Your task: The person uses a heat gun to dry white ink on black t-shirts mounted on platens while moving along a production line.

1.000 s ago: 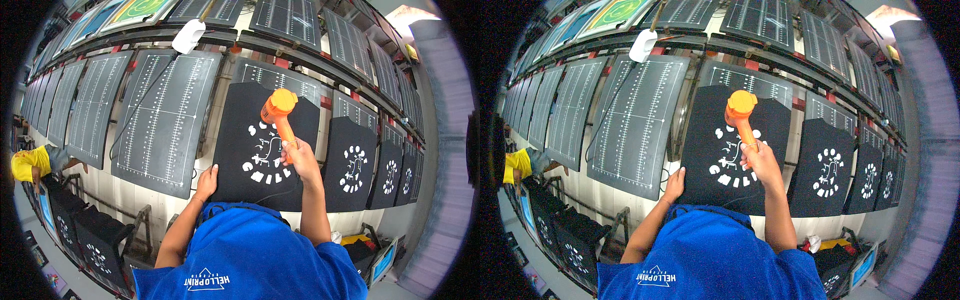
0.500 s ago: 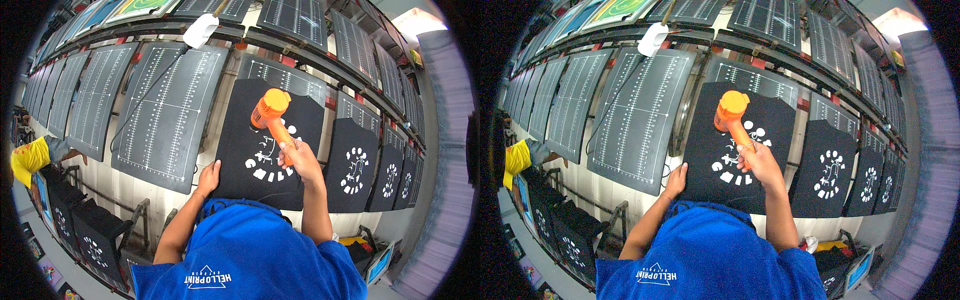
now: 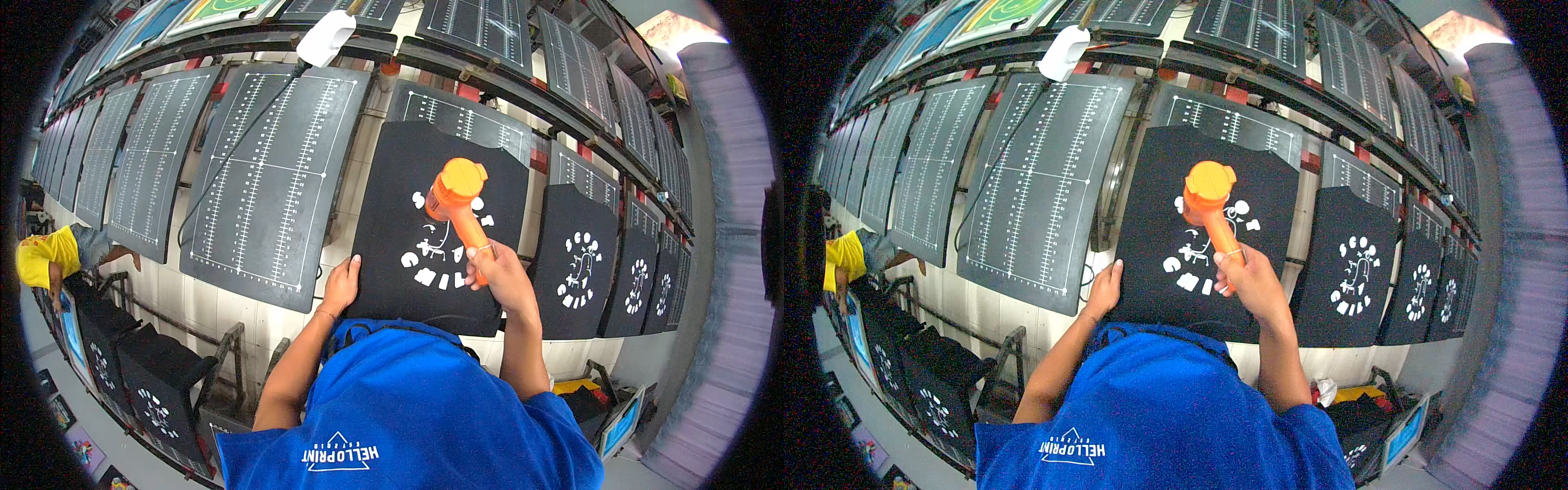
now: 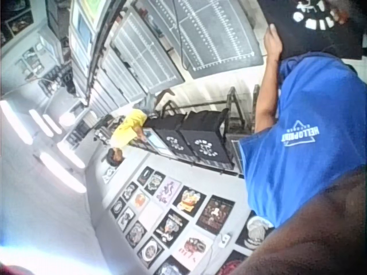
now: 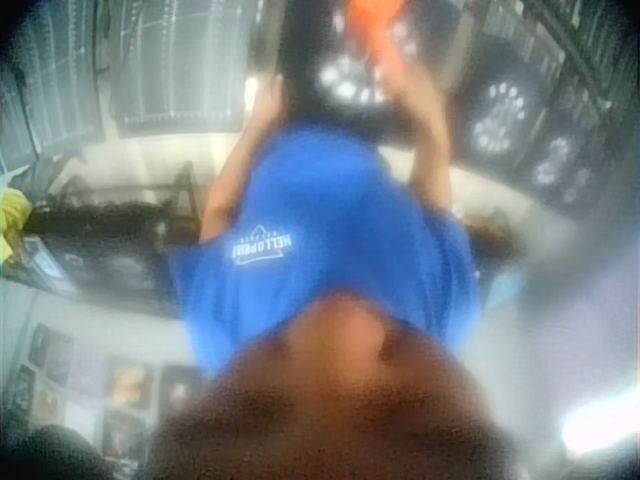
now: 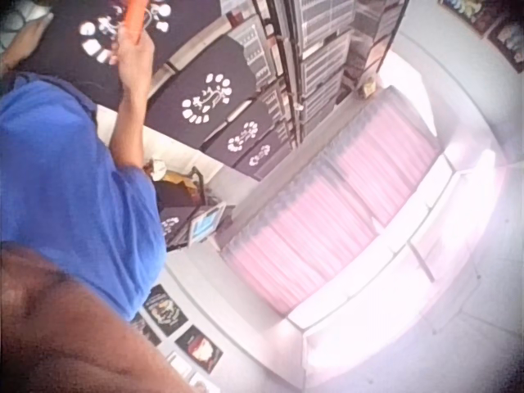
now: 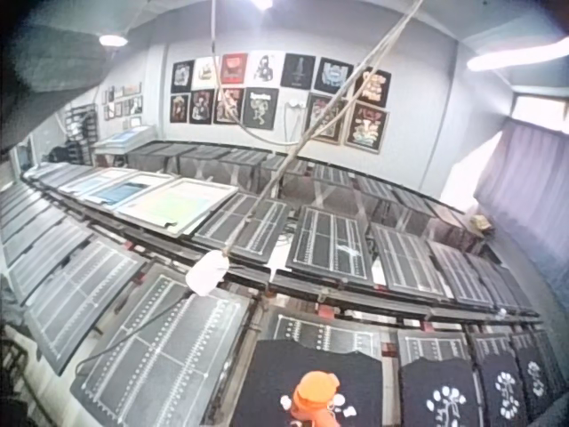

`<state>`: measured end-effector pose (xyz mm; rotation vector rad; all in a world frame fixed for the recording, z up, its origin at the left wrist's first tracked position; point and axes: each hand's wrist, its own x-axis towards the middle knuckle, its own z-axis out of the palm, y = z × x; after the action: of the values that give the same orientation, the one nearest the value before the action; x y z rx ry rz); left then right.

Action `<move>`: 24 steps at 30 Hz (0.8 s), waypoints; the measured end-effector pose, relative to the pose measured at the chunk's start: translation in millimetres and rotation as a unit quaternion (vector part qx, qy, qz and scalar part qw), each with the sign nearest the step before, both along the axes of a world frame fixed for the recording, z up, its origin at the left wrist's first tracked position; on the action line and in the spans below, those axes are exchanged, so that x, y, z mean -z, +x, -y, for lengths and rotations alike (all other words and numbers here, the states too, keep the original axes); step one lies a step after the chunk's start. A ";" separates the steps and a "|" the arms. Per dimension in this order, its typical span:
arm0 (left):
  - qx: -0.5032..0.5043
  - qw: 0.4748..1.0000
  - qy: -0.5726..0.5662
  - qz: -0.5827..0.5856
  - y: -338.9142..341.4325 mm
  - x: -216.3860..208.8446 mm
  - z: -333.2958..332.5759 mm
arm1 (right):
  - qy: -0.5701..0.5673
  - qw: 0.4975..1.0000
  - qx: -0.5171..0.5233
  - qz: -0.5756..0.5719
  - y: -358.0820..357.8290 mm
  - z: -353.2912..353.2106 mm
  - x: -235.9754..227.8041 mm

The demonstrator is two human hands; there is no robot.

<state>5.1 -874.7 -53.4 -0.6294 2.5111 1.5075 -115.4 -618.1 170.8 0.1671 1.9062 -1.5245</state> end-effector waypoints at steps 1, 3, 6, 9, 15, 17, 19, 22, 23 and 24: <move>-0.001 1.000 -0.005 -0.004 1.3 1.1 -0.6 | 0.010 1.000 0.003 -0.013 6.5 -0.1 -0.4; -0.001 1.000 0.003 -0.009 2.5 3.7 -0.7 | -0.005 1.000 0.012 -0.002 12.5 -6.7 1.0; 0.001 1.000 0.009 -0.008 2.3 2.5 -0.6 | -0.023 0.998 0.038 0.039 19.5 -19.5 -3.8; -0.002 1.000 0.006 -0.017 0.1 -1.9 -1.2 | 0.000 0.999 0.015 0.030 41.0 -23.2 -5.0; -0.002 1.000 -0.015 -0.019 3.4 -6.8 3.3 | 0.039 0.995 0.081 0.041 69.4 -51.7 -13.2; -0.011 0.998 -0.047 0.026 -3.7 -36.3 10.8 | 0.061 0.990 0.129 0.015 82.4 -68.5 -11.3; -0.068 0.989 -0.094 -0.095 -13.0 -58.1 39.0 | 0.043 0.981 0.189 -0.011 91.7 -83.8 -6.9; -0.209 0.926 -0.189 -0.250 -45.3 -128.7 93.6 | 0.003 0.966 0.252 -0.057 94.1 -99.1 8.6; -0.230 0.904 -0.232 -0.276 -53.4 -142.8 118.9 | -0.017 0.964 0.257 -0.067 88.4 -98.4 10.7; -0.250 0.878 -0.275 -0.301 -61.3 -155.4 140.9 | -0.036 0.962 0.261 -0.075 81.6 -97.0 13.0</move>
<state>-56.3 -1015.6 102.0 -1.1023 3.5348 1.2284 -33.7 -521.1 157.8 0.5748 2.0211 -1.9961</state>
